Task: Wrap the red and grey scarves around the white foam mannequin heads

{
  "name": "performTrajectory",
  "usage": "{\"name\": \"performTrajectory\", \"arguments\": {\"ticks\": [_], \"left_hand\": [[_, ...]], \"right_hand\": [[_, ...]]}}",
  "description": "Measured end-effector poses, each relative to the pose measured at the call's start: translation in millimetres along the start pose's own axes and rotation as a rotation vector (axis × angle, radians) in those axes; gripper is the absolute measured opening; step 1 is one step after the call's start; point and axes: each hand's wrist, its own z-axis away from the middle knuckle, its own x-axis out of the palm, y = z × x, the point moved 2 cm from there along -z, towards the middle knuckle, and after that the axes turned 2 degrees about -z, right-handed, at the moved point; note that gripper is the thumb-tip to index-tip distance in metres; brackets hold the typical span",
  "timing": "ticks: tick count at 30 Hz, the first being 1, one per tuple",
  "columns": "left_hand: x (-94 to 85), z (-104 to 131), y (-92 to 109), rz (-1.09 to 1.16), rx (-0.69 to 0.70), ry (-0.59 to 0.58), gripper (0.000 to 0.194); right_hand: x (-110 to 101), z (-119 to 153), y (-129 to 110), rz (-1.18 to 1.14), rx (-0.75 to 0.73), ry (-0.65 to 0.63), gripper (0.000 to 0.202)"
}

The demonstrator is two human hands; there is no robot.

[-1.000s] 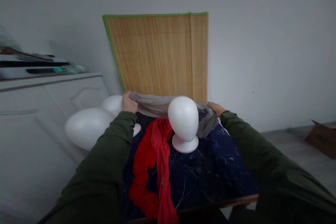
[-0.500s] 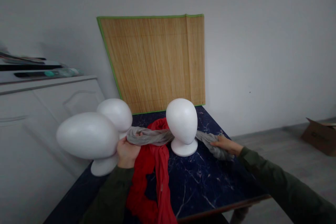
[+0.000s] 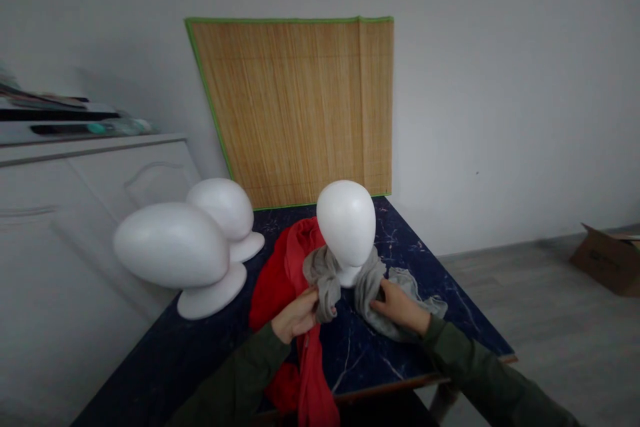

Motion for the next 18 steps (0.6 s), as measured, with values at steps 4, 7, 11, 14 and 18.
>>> {"name": "performTrajectory", "arguments": {"ticks": [4,7,11,14,18], "left_hand": [[2.8,-3.8,-5.3,-0.198,0.041,-0.034,0.020],[4.5,-4.1,-1.1,-0.308,0.123,-0.059,0.026],[12.0,0.7,9.0,-0.643,0.345,-0.122,0.026],[25.0,11.3,17.9,-0.977,0.538,-0.165,0.031],[47.5,23.6,27.4,-1.363,0.698,-0.199,0.041]], "right_hand": [[-9.6,18.6,-2.4,0.352,-0.001,0.015,0.043],[-14.6,33.0,-1.6,0.434,-0.001,-0.018,0.058],[-11.4,35.9,5.6,0.315,-0.003,-0.087,0.046],[-4.7,24.3,7.5,0.041,-0.032,-0.048,0.024],[14.2,2.8,-6.0,-0.543,-0.091,-0.118,0.017]]}}
